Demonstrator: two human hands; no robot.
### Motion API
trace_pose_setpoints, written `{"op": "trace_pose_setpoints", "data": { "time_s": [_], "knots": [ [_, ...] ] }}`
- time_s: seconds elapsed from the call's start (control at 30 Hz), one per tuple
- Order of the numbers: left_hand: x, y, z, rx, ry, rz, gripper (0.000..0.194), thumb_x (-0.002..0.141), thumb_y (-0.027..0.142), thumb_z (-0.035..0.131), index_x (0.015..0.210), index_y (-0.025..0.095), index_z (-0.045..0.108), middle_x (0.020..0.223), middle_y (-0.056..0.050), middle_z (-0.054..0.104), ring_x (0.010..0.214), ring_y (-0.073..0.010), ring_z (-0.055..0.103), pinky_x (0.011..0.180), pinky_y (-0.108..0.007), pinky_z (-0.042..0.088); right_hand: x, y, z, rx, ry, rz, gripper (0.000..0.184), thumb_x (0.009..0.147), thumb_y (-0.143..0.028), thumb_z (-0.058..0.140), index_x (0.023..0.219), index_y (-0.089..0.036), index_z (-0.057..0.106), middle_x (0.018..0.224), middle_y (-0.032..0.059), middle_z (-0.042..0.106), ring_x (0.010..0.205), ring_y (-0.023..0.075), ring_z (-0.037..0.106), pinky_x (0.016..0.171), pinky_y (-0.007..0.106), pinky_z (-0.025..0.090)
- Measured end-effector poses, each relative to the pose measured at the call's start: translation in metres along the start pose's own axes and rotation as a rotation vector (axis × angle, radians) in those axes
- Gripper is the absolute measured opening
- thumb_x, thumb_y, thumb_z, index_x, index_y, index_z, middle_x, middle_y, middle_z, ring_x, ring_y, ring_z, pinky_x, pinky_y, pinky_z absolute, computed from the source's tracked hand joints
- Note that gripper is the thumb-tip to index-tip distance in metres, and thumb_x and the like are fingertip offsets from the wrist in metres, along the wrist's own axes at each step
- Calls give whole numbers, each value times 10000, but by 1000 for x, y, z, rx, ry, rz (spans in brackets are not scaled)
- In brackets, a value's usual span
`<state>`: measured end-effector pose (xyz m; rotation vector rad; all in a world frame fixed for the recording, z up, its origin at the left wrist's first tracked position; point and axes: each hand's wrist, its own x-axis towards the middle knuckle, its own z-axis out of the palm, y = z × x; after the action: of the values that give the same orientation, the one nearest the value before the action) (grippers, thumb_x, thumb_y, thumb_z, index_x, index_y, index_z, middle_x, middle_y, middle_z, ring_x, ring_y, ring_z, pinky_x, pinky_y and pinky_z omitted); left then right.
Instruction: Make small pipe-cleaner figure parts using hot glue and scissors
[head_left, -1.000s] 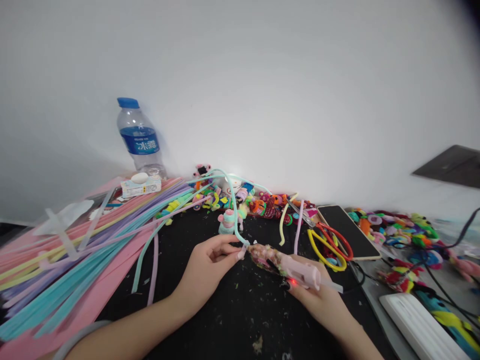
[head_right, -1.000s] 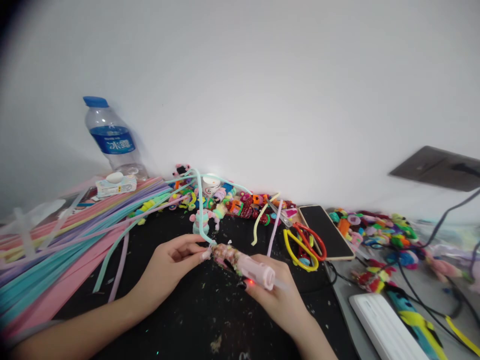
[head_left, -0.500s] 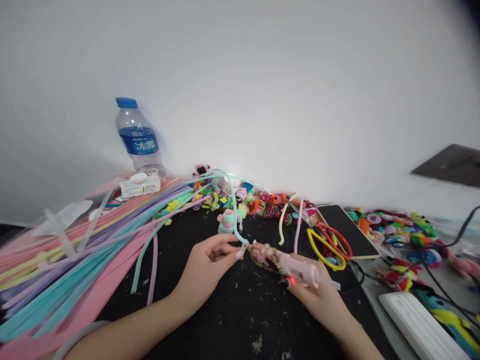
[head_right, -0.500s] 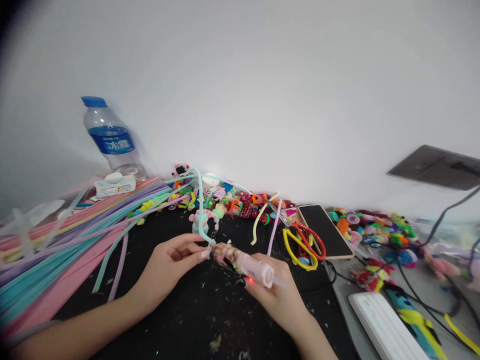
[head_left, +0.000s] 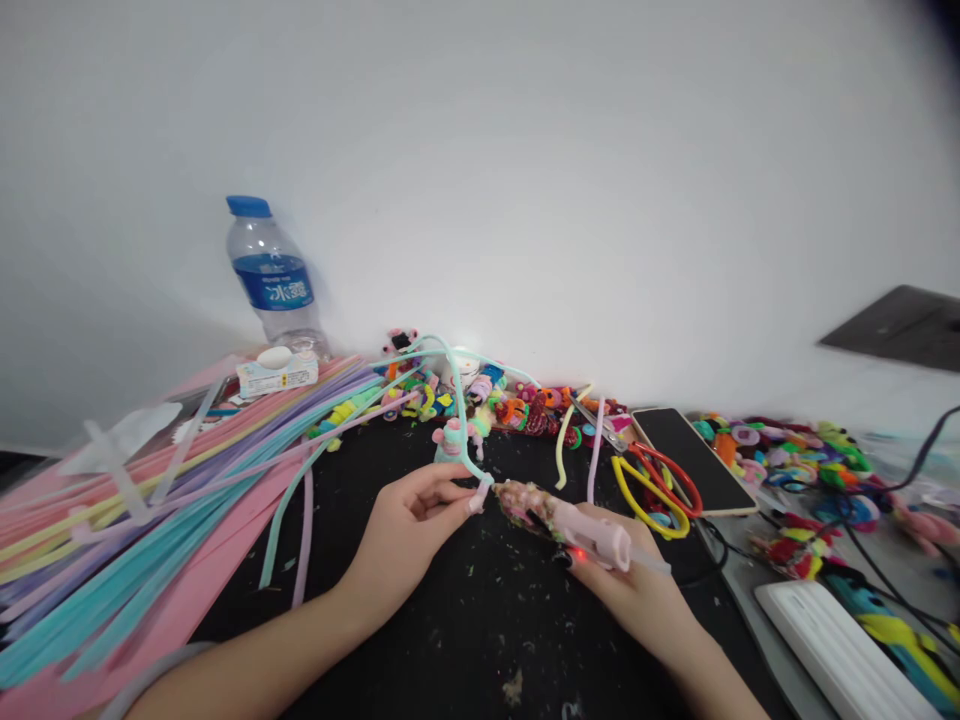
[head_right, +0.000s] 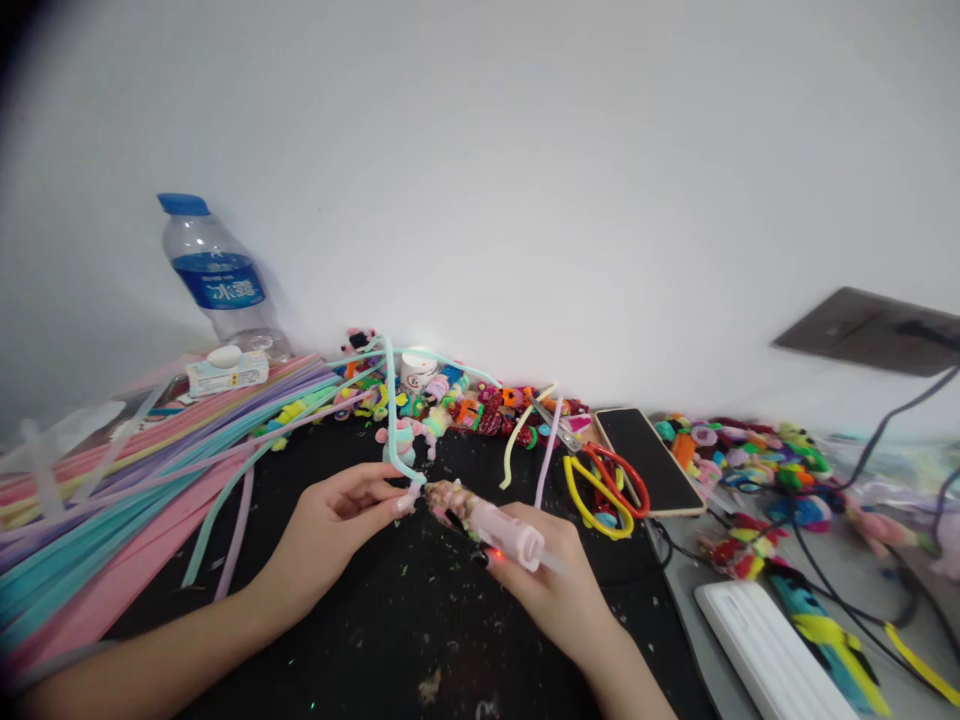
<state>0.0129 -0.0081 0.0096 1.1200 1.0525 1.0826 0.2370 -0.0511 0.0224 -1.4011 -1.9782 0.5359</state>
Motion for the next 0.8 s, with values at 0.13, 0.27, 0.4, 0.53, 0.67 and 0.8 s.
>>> {"op": "trace_pose_setpoints", "data": {
  "time_s": [0.13, 0.27, 0.4, 0.53, 0.67, 0.8],
  "knots": [
    [0, 3, -3, 19, 66, 80, 201, 683, 203, 704, 875, 175, 650, 737, 8, 715, 723, -133, 656, 700, -198, 512, 2, -1, 0, -37, -91, 98, 101, 789, -210, 543, 880, -202, 586, 746, 8, 631, 622, 164, 575, 557, 243, 435],
    [6, 8, -8, 41, 134, 166, 219, 689, 204, 704, 898, 180, 644, 770, 9, 707, 744, -131, 657, 732, -204, 519, 3, -4, 1, -178, -123, 105, 280, 794, -184, 517, 1073, -212, 528, 962, 41, 630, 788, 203, 581, 687, 301, 439],
    [14, 13, -14, 81, 219, 223, 209, 697, 232, 703, 891, 182, 644, 754, 12, 694, 744, -139, 655, 731, -217, 525, 4, -3, 5, -362, -112, 76, 458, 741, -149, 551, 1188, -212, 476, 1037, 63, 596, 857, 239, 548, 757, 371, 409],
    [18, 14, -17, 90, 253, 237, 245, 695, 252, 705, 919, 181, 635, 771, 1, 699, 759, -157, 660, 734, -240, 532, 3, -2, 7, -437, -115, 46, 481, 769, -173, 550, 1240, -206, 458, 1016, 75, 580, 901, 252, 520, 786, 398, 392],
    [15, 6, -14, 132, 186, 239, 217, 705, 240, 691, 905, 177, 637, 778, -7, 697, 768, -160, 656, 746, -245, 527, 2, -9, 6, -447, -140, 43, 482, 746, -183, 573, 1217, -230, 486, 1062, 80, 544, 944, 270, 492, 804, 419, 390],
    [6, -1, -8, 186, -25, 210, 171, 720, 204, 664, 886, 166, 651, 792, -25, 700, 747, -157, 658, 720, -235, 526, 0, -14, 3, -338, -22, 11, 371, 769, -178, 547, 1138, -219, 531, 1083, 91, 504, 974, 263, 484, 830, 422, 393]
  ]
}}
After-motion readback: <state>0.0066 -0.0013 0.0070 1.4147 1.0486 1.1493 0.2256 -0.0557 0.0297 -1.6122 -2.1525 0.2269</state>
